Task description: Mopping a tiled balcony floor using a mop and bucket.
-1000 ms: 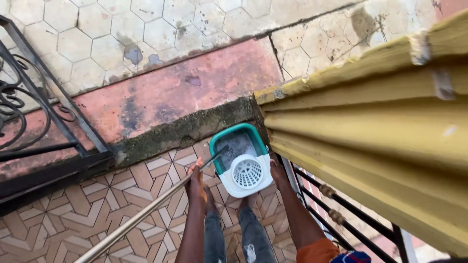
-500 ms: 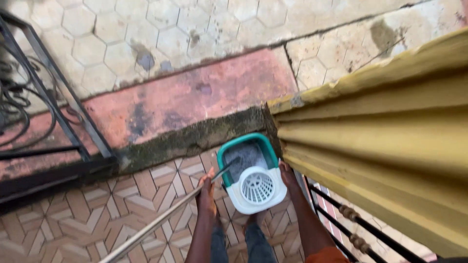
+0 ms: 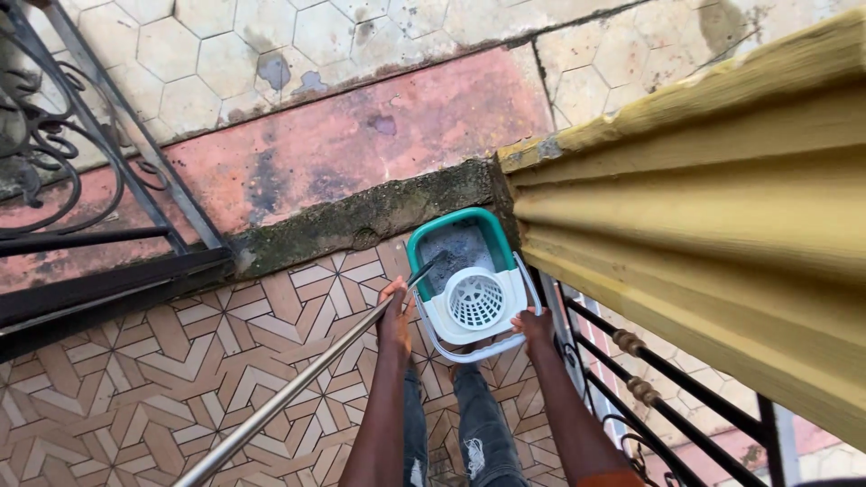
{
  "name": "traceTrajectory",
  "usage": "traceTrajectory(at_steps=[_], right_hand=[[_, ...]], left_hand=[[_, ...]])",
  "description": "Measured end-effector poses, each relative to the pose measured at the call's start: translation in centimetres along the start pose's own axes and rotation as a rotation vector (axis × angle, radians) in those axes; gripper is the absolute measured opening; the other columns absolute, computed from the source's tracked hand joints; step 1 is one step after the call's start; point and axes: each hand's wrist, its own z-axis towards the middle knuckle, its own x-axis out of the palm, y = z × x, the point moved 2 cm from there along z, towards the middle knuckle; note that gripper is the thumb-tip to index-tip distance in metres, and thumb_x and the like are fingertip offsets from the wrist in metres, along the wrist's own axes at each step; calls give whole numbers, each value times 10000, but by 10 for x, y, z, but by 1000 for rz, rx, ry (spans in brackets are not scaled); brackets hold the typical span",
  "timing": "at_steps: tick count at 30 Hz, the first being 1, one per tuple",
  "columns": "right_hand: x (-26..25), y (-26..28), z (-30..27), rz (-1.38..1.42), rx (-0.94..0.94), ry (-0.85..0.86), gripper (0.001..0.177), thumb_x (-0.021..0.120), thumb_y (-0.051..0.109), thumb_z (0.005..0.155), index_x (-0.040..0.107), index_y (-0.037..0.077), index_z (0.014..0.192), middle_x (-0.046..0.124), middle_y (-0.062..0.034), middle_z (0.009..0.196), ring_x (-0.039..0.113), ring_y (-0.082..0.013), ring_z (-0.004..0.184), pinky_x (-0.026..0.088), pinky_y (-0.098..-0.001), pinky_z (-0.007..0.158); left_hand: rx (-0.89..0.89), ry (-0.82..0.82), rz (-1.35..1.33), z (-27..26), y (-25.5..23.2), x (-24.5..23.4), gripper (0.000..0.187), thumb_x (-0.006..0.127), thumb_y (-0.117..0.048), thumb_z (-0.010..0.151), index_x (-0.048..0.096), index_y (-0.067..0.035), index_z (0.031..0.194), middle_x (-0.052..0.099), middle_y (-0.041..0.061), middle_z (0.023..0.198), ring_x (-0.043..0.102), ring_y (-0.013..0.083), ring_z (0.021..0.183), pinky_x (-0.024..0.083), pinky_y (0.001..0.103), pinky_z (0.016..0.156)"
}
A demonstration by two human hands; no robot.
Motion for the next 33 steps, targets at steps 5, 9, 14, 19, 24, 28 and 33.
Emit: traceTrajectory(at_steps=[5,9,14,19,24,28,33], right_hand=[[19,80,-83,535,52,336,386,734,170,899,529,41,1200,677,-137,1039,684,-310,1040,530,-517,920],[58,129,-145,820,191,642,362,716,330,951,550,93,1168,677,-103,1140,585,-267,1217,444,-530,1059],[106,128,-168,911,259,536,340,676,405,950,524,144,1106,643,-105,1072,602,-308,1139,466,-545,1059],[120,79,-151,912,310,348,344,661,441,975,470,168,1060,593,-108,965,602,-305,980,496,-548,1003],[120,71,-183,881,373,255,307,623,432,973,448,191,1047,575,-102,922,598,-301,903,493,-547,940],[105,83,-216,895,385,274,298,625,415,982,439,196,1061,567,-99,924,595,-297,902,490,-541,944],[83,70,-282,938,434,285,287,622,402,1006,433,195,1071,566,-91,945,590,-295,914,483,-540,981]], left_hand=[[204,-68,-29,-45,-14,5,210,693,-138,948,615,-49,1121,612,129,1490,558,174,1037,468,332,981],[145,-32,28,-86,-40,17,275,677,-197,951,651,-35,1172,624,76,1435,635,101,1157,487,294,1013],[63,-1,94,-87,-36,2,411,697,-254,962,642,-58,1320,665,87,1263,613,142,1143,451,314,1029],[54,73,96,-95,-52,-5,422,651,-325,979,633,-55,1303,685,46,1255,633,137,1184,457,308,1076],[21,135,176,-100,-56,-32,401,632,-317,1013,651,-26,1288,676,94,1269,622,170,1191,487,315,1050],[33,143,247,-142,-82,-40,398,621,-310,1008,666,-9,1263,686,87,1266,639,169,1205,507,306,1066],[39,206,194,-205,-113,-61,369,616,-291,1007,659,-20,1253,683,88,1220,643,158,1183,506,302,1049]])
